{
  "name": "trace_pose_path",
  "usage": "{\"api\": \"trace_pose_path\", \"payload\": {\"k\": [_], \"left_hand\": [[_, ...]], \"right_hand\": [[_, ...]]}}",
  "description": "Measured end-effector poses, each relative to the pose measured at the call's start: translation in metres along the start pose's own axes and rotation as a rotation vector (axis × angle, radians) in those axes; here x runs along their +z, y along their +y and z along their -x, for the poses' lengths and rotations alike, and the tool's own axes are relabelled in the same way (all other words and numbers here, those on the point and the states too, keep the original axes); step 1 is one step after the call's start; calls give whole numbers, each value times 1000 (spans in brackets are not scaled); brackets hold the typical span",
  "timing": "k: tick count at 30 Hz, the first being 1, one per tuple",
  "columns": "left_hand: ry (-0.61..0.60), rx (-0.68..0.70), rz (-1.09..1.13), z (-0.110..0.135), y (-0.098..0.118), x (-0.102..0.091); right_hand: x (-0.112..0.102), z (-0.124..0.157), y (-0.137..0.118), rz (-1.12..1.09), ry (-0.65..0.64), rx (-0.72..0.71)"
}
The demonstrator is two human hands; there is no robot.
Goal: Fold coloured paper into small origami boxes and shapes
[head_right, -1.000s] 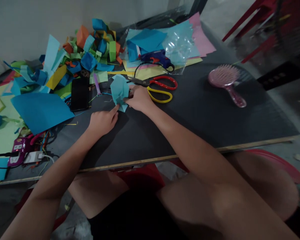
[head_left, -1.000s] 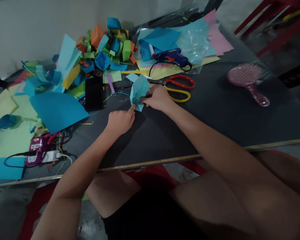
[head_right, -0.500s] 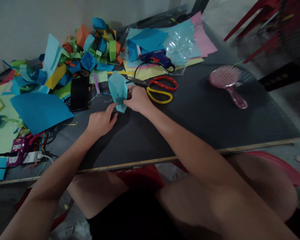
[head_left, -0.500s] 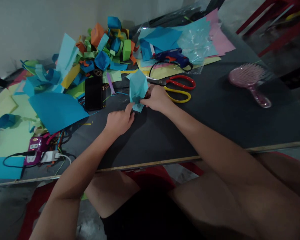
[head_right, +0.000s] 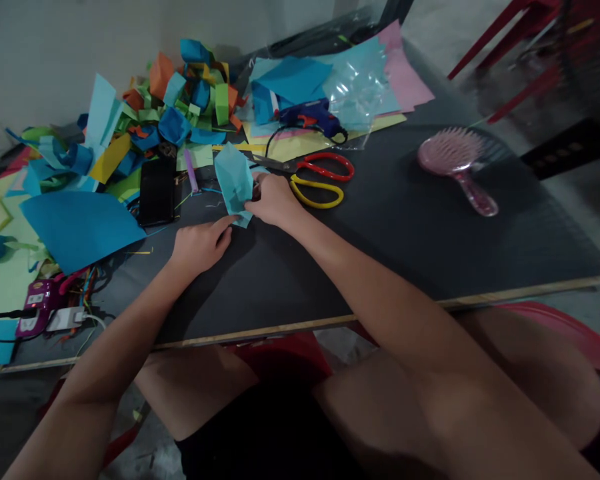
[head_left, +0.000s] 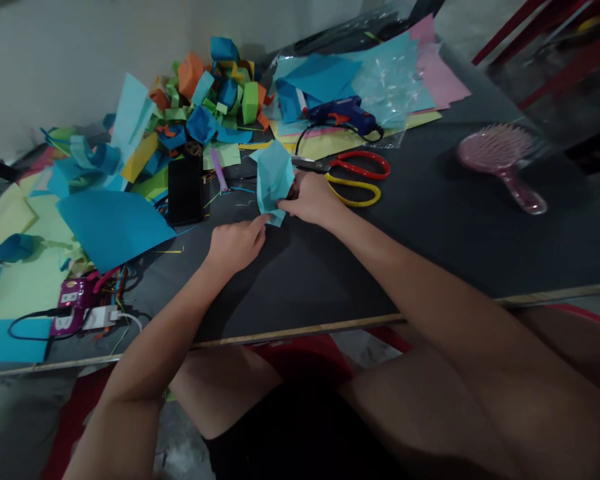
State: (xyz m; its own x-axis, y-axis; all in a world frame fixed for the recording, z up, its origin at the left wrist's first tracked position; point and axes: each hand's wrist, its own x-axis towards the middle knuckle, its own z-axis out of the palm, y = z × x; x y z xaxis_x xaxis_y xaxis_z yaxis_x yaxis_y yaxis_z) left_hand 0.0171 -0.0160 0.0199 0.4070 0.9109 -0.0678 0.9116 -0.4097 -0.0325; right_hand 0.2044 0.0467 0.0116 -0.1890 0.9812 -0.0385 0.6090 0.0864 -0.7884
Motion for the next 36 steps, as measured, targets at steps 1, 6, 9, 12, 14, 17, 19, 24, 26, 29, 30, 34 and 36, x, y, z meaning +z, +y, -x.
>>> {"api": "trace_pose_path", "payload": {"k": [1,6,9,12,14,17,19,24,26,29,30,34,36], "left_hand": [[-12,19,-11,0,0,-1],[-32,39,-43,0,2,-3],[-36,31,-24,1,3,-4],[-45,23,-7,2,3,-4],[-48,29,-2,2,3,-4],[-34,32,-5,1,2,-3],[-24,30,-12,1,2,-2],[-18,34,-18,0,2,-1],[-16,33,-21,0,1,0],[-19,36,-23,-1,1,0],[-21,36,-25,-1,0,0],[-30,38,-62,-3,2,-1],[-34,36,-84,-4,5,-2]], "right_hand": [[0,-2,3,-30,-23,7],[-1,-8,12,-19,-65,-13],[-2,-10,10,47,-23,-93],[-2,-11,9,7,-56,-121],[-2,-12,11,-21,-81,-118],[-1,-13,15,-48,-107,-128],[-1,-14,17,-65,-114,-144],[-1,-12,15,-2,-104,-164],[-1,-10,13,57,-69,-156],[1,-8,13,107,5,-140],[2,-8,14,109,19,-135],[3,-11,20,90,-23,-98],[3,-11,20,91,-35,-79]]}}
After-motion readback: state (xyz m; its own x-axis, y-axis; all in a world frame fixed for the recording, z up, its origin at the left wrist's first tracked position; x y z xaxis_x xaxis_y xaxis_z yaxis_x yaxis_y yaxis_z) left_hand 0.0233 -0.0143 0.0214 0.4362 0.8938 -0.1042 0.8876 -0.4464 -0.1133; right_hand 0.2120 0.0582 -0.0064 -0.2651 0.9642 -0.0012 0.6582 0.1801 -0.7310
